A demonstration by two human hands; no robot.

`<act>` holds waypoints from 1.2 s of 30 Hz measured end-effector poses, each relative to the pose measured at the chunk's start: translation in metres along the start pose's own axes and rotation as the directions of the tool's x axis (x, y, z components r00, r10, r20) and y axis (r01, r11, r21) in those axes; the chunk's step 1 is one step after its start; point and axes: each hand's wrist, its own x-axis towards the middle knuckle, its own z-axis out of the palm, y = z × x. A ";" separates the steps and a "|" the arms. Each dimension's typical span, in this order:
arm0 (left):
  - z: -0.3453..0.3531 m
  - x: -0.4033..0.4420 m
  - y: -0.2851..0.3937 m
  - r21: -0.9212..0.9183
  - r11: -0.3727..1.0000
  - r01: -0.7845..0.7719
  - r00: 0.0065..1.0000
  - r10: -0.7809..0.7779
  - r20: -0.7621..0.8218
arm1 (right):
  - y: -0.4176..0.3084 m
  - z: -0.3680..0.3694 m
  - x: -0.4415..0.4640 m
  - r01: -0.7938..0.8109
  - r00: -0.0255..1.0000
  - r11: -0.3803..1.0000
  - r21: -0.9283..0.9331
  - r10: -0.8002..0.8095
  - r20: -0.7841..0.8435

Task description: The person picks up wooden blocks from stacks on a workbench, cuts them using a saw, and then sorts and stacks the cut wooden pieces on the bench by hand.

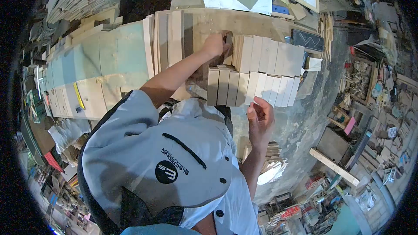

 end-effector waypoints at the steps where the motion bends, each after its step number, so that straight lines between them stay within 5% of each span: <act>1: 0.001 0.000 -0.003 -0.060 0.998 -0.016 0.999 0.014 -0.043 | -0.002 0.001 0.000 -0.003 1.000 1.000 -0.001 0.003 0.004; 6: -0.023 -0.014 -0.007 -0.126 0.990 -0.060 0.978 0.034 -0.205 | -0.012 0.018 0.010 0.078 0.996 0.997 0.021 -0.079 0.045; 8: -0.049 -0.034 -0.008 -0.609 0.792 0.039 0.998 -0.055 -0.007 | -0.023 0.030 0.015 0.059 0.992 0.998 0.013 -0.060 0.112; 10: -0.093 -0.073 0.002 -0.559 0.829 0.034 0.994 -0.085 -0.065 | -0.038 0.047 0.018 0.072 0.980 0.997 -0.009 -0.069 0.186; 12: -0.115 -0.095 -0.017 -0.421 0.888 -0.184 0.924 0.010 -0.382 | -0.051 0.073 0.020 0.072 0.971 0.997 0.021 -0.075 0.228; 16: -0.148 -0.139 -0.087 -0.395 0.917 -0.048 0.809 -0.196 -0.554 | -0.060 0.131 0.026 0.119 0.899 0.992 0.043 -0.126 0.419; 17: -0.154 -0.148 -0.105 -0.395 0.917 -0.048 0.808 -0.196 -0.555 | -0.056 0.151 0.028 0.164 0.880 0.986 0.003 -0.148 0.452; 19: -0.159 -0.161 -0.136 -0.325 0.892 0.314 0.751 -0.443 -0.490 | -0.052 0.186 0.034 0.214 0.855 0.976 -0.039 -0.168 0.490; 21: -0.142 -0.156 -0.167 -0.288 0.898 0.334 0.790 -0.433 -0.434 | -0.051 0.217 0.042 0.390 0.813 0.861 -0.326 -0.156 0.560; 22: -0.146 -0.155 -0.165 -0.241 0.907 0.347 0.831 -0.416 -0.370 | -0.046 0.233 0.044 0.396 0.811 0.858 -0.326 -0.160 0.563; 24: -0.146 -0.149 -0.158 -0.224 0.931 0.288 0.877 -0.350 -0.328 | -0.031 0.262 0.047 0.722 0.690 0.534 -0.440 -0.499 0.525; 27: -0.139 -0.124 -0.155 -0.265 0.868 0.419 0.769 -0.495 -0.405 | -0.035 0.300 0.051 0.611 0.788 0.479 -0.630 -0.294 0.541; 30: -0.144 -0.117 -0.160 -0.226 0.907 0.355 0.788 -0.421 -0.450 | -0.027 0.314 0.061 0.534 0.845 0.359 -0.765 -0.229 0.483; 34: -0.161 -0.119 -0.167 -0.218 0.913 0.345 0.819 -0.407 -0.405 | -0.028 0.311 0.056 0.390 0.914 0.580 -0.716 -0.149 0.377; 36: -0.167 -0.118 -0.180 -0.358 0.862 0.359 0.833 -0.469 -0.293 | -0.020 0.305 0.062 0.341 0.933 0.644 -0.685 -0.143 0.330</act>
